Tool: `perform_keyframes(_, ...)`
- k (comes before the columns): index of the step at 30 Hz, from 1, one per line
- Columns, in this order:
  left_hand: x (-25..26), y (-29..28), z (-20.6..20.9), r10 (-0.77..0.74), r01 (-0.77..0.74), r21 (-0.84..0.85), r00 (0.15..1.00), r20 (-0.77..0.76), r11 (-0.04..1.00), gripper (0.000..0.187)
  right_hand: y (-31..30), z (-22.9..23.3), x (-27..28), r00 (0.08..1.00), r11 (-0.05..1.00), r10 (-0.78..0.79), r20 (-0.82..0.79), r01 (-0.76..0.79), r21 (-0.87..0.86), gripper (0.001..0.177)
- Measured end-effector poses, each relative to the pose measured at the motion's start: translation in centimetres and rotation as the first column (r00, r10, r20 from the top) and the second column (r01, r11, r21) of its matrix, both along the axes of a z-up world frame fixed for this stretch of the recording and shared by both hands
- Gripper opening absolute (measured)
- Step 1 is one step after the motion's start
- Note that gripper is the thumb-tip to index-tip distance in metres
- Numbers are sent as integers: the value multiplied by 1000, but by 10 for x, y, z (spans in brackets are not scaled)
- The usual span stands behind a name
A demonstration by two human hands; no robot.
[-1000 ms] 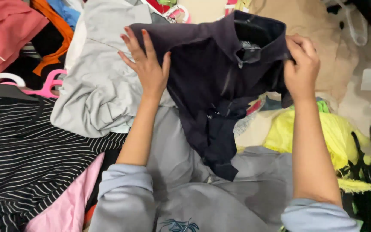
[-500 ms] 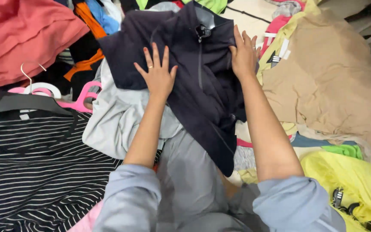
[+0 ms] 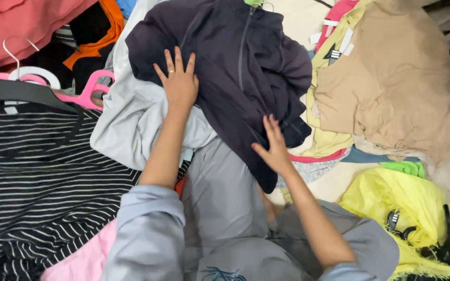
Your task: Sorting through a pile of garments on the floor and placing them onto plastic hangers.
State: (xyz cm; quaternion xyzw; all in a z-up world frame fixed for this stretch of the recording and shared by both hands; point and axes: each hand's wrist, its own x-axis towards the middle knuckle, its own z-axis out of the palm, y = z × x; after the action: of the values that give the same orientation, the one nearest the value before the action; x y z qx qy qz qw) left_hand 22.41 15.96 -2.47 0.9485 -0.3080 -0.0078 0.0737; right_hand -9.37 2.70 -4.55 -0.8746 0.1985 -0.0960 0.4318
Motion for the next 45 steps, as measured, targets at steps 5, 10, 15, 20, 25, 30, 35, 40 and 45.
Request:
perform_keyframes(5, 46, 32, -31, -65, 79, 183, 994, -84, 980, 75, 39, -17, -28, 988, 999, 14, -155, -10, 31, 82)
perform_keyframes(10, 78, 27, -71, -55, 75, 234, 994, -90, 969, 76, 45, 10, -12, 965, 912, -50, -257, -61, -406, 44)
perform_keyframes(15, 97, 26, -70, -61, 86, -63, 946, 319, 994, 20, 85, 101, 12, 1000, 969, -7, 22, 12, -246, 25)
perform_keyframes(20, 144, 44, 19, -137, 178, -54, 888, 438, 982, 17, 187, 143, 80, 971, 978, 153, 182, -175, 112, 33)
perform_keyframes(25, 149, 37, 63, -150, 206, -65, 862, 484, 976, 20, 237, 173, 144, 726, 638, 545, 419, -684, 354, 45)
perform_keyframes(30, 148, 21, 65, -149, 232, -95, 837, 526, 968, 33, 157, 130, 164, 858, 841, 441, 262, -497, 212, 38)
perform_keyframes(35, 82, -30, -4, -101, 104, -29, 991, 91, 994, 65, 21, 58, 173, 997, 907, 80, 24, -62, -417, 52)
perform_keyframes(40, 85, -49, -35, -17, 17, -4, 998, 54, 1000, 67, -56, 23, 195, 896, 836, -202, -395, -52, -546, 67)
perform_keyframes(45, 113, -60, -36, -2, 13, 121, 996, -86, 993, 64, -71, 3, 224, 833, 940, -208, -513, 25, -340, 66)
